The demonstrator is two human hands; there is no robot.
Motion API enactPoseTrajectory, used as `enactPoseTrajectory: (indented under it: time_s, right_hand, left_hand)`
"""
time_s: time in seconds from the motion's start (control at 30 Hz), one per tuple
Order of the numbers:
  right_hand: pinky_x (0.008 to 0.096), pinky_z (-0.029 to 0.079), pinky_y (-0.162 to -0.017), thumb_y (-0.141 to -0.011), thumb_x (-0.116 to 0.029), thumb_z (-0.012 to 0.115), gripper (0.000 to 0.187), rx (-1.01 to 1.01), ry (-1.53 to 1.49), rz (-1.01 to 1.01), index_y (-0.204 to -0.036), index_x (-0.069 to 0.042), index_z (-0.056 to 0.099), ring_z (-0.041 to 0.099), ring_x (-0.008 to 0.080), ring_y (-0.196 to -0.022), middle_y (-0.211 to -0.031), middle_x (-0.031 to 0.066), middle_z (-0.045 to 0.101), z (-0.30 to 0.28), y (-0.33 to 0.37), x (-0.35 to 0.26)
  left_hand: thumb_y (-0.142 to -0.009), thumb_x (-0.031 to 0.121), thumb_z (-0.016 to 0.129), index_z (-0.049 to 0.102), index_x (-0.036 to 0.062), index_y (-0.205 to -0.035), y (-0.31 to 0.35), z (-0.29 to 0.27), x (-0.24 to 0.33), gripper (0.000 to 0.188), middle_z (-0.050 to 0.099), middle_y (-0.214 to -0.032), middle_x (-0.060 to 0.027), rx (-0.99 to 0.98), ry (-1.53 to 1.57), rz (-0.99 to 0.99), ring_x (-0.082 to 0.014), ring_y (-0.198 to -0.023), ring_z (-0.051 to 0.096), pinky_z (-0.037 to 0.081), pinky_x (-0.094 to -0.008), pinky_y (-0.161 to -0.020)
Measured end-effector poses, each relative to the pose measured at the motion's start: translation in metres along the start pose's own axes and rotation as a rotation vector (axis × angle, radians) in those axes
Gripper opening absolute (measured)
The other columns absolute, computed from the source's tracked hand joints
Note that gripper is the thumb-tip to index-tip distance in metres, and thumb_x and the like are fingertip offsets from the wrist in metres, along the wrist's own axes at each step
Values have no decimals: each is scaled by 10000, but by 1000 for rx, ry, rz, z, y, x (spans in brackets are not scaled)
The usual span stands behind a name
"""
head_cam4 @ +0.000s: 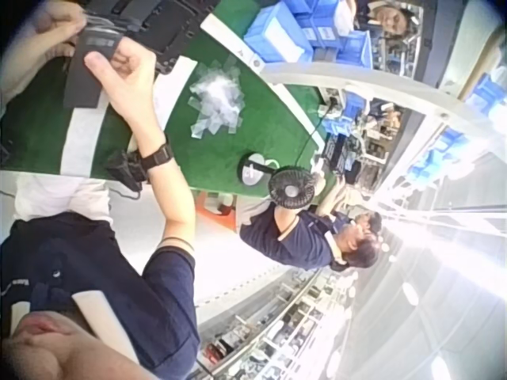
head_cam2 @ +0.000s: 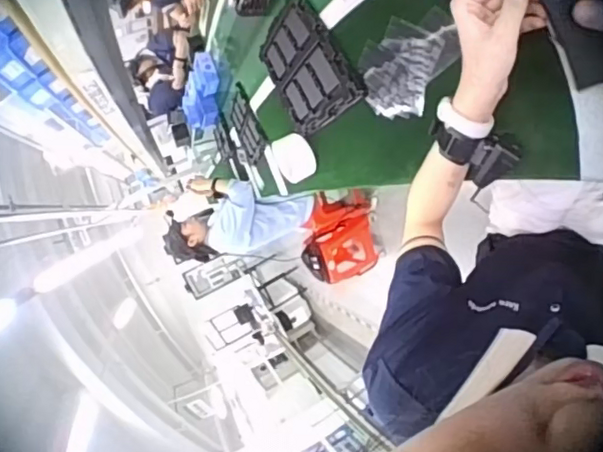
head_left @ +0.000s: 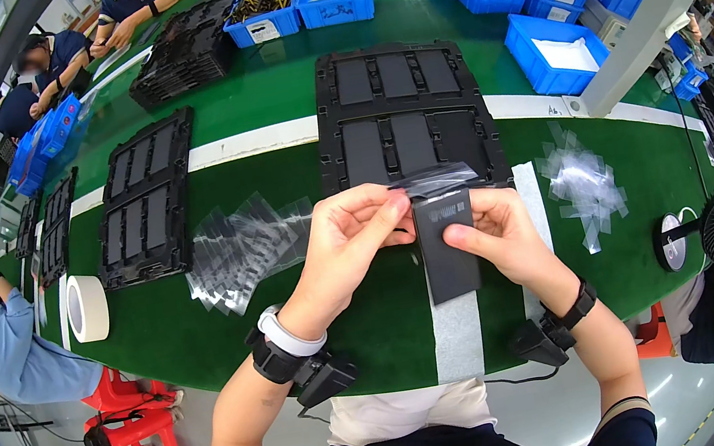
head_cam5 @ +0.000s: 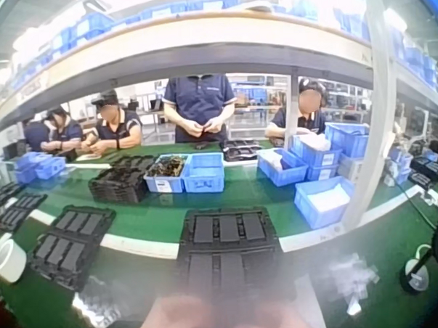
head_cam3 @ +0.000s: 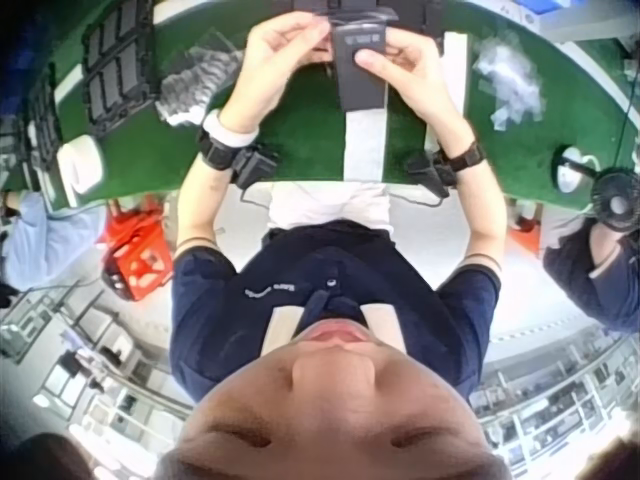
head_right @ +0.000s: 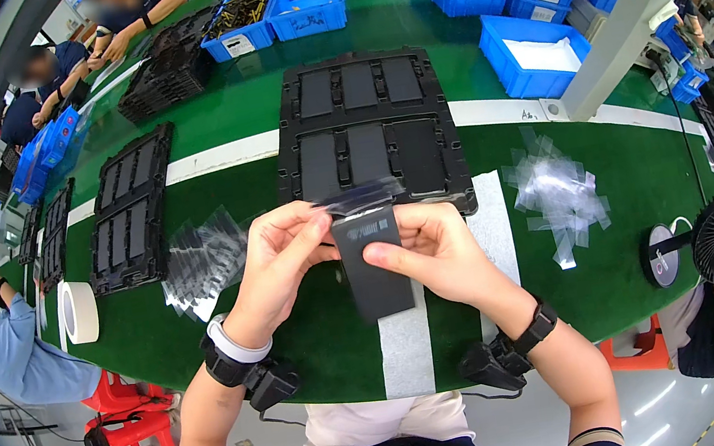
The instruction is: The recorder is assembling small electronic components on a factory production line, specifically applying a protective film or component to a black rectangular housing.
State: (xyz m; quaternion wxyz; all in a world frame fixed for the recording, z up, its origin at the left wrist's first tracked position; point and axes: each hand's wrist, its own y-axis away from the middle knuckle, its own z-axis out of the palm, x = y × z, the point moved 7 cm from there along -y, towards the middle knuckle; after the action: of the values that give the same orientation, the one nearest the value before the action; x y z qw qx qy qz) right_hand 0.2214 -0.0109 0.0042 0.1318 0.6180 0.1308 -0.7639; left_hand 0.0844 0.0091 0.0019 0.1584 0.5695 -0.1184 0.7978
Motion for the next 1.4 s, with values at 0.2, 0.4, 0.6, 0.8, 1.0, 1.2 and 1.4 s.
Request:
enactPoseTrajectory:
  time_s: [0.2, 0.4, 0.6, 0.8, 1.0, 1.2, 1.4]
  right_hand:
    - [256, 468, -791, -815, -33, 606, 213, 41, 43, -51, -1017, 34, 594, 581, 103, -860, -950, 72, 630, -1, 2, -6]
    - [264, 465, -801, -814, -30, 605, 205, 91, 77, -70, -1007, 38, 594, 585, 111, -866, -957, 85, 633, -2, -1, -4]
    - [271, 462, -814, -814, -30, 605, 210, 101, 68, -92, -1012, 36, 592, 588, 122, -883, -971, 94, 633, -2, -1, -4]
    - [278, 458, -817, -813, -31, 607, 204, 104, 80, -96, -1007, 31, 595, 587, 124, -888, -969, 91, 633, -1, -1, -5]
    - [267, 477, -790, -816, -31, 606, 195, 150, 94, -133, -1001, 31, 598, 588, 124, -892, -963, 86, 632, -6, 0, -4]
    - [263, 488, -782, -820, -21, 599, 204, 210, 130, -164, -1018, 32, 595, 586, 123, -902, -970, 83, 628, -5, 2, -8]
    - [286, 478, -813, -811, -14, 606, 212, 55, 18, -164, -1020, 23, 599, 583, 128, -907, -973, 77, 626, 0, 1, -4]
  left_hand:
    - [-862, 136, 573, 603, -21, -962, -1, 0, 6, 188, 638, -862, -88, 35, -11, 46, -138, -776, 619, 515, -254, -706]
    - [-861, 126, 573, 604, -25, -969, -1, -1, 6, 189, 637, -863, -88, 40, -15, 63, -134, -775, 618, 513, -251, -709]
    - [-854, 115, 581, 608, -21, -973, 0, 0, 8, 183, 637, -870, -84, 41, -21, 79, -131, -776, 616, 513, -250, -714]
    - [-859, 114, 570, 603, -10, -972, 2, 1, 9, 171, 637, -872, -87, 48, -50, 81, -140, -803, 614, 514, -272, -725]
    - [-845, 89, 581, 603, -2, -1021, 1, 8, 8, 199, 622, -949, -99, -30, 51, 97, -153, -892, 592, 501, -283, -773]
    - [-786, 6, 633, 596, -30, -1058, 7, 14, 22, 278, 621, -976, -98, -61, -240, 378, -144, -933, 576, 481, -274, -813]
    - [-779, 20, 652, 635, -21, -892, 1, 4, 7, 121, 640, -882, -89, -109, 74, 147, -118, -790, 605, 489, -240, -722]
